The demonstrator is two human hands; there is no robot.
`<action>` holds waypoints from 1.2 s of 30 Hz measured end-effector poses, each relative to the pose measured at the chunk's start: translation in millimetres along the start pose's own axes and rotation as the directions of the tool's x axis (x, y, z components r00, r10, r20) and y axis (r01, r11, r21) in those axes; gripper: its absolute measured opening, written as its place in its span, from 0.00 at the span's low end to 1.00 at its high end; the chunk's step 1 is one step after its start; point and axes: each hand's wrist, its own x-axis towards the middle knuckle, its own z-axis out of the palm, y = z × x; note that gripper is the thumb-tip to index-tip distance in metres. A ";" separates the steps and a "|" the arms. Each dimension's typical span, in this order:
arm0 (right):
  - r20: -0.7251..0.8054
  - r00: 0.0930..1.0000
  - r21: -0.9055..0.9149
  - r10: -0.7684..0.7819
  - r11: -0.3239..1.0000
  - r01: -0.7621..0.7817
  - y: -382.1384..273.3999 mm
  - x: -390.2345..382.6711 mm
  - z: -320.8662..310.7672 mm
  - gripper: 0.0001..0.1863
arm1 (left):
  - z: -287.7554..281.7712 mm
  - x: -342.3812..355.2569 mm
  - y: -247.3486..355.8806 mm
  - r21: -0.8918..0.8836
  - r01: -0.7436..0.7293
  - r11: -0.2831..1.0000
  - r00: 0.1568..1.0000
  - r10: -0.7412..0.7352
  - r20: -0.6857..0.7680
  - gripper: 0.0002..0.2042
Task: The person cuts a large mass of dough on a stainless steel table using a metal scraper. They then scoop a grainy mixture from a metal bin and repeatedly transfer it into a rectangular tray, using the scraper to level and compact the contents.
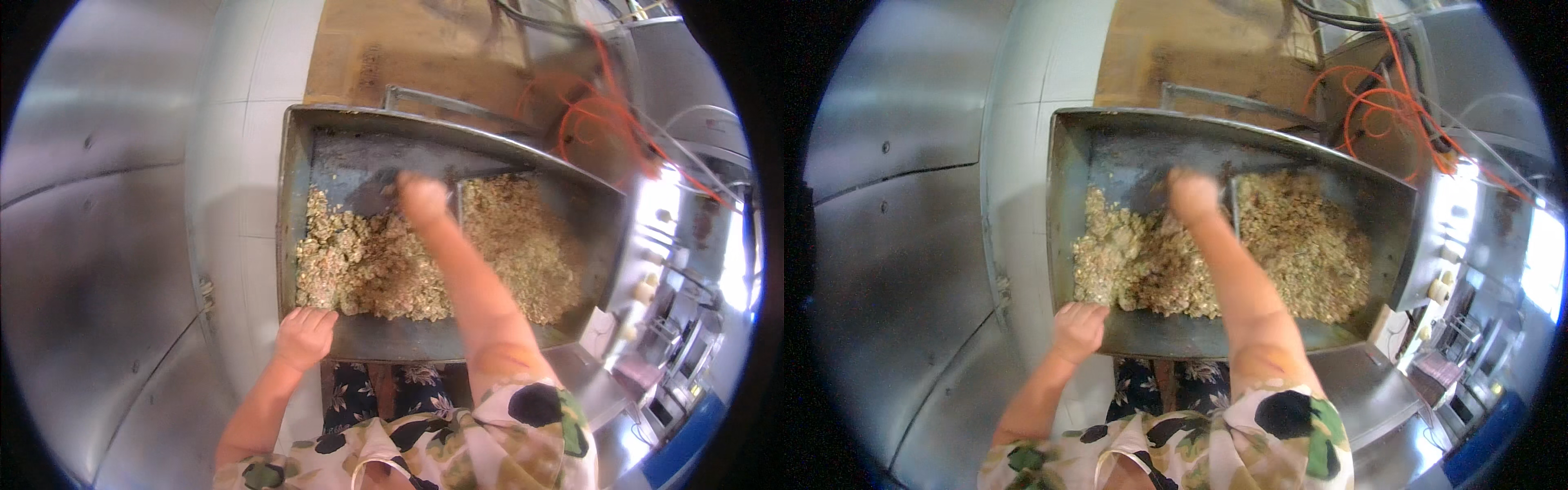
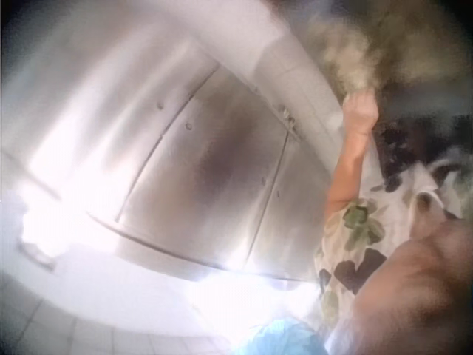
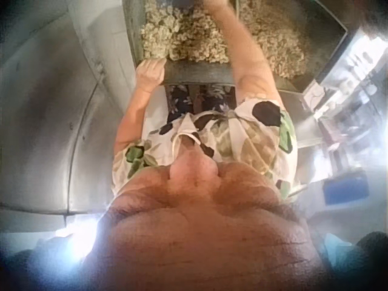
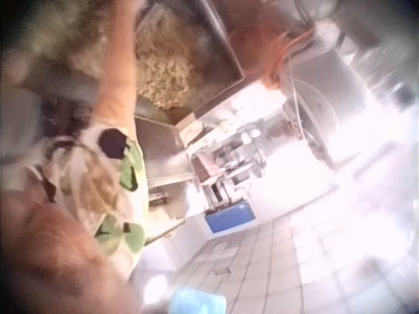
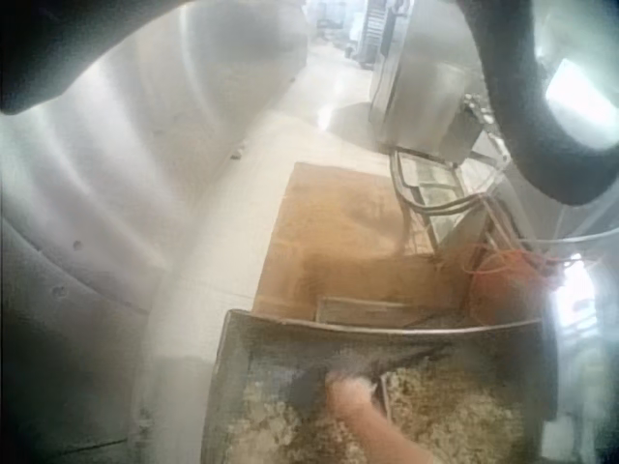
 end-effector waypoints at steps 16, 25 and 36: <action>0.208 0.956 0.331 -0.207 0.935 0.131 14.4 -212.6 -24.3 0.10 | -5.0 -10.8 12.2 0.061 -0.019 0.998 1.000 0.018 0.014 0.10; -0.433 0.864 0.081 -0.256 0.944 0.320 -88.2 -3.9 -34.8 0.08 | -3.4 -6.3 11.0 0.026 -0.021 0.999 1.000 0.020 0.014 0.11; 0.058 0.923 0.169 -0.381 0.915 0.367 -88.8 -94.5 22.5 0.15 | 1.6 -9.0 4.0 0.043 -0.007 0.999 0.999 0.006 0.039 0.08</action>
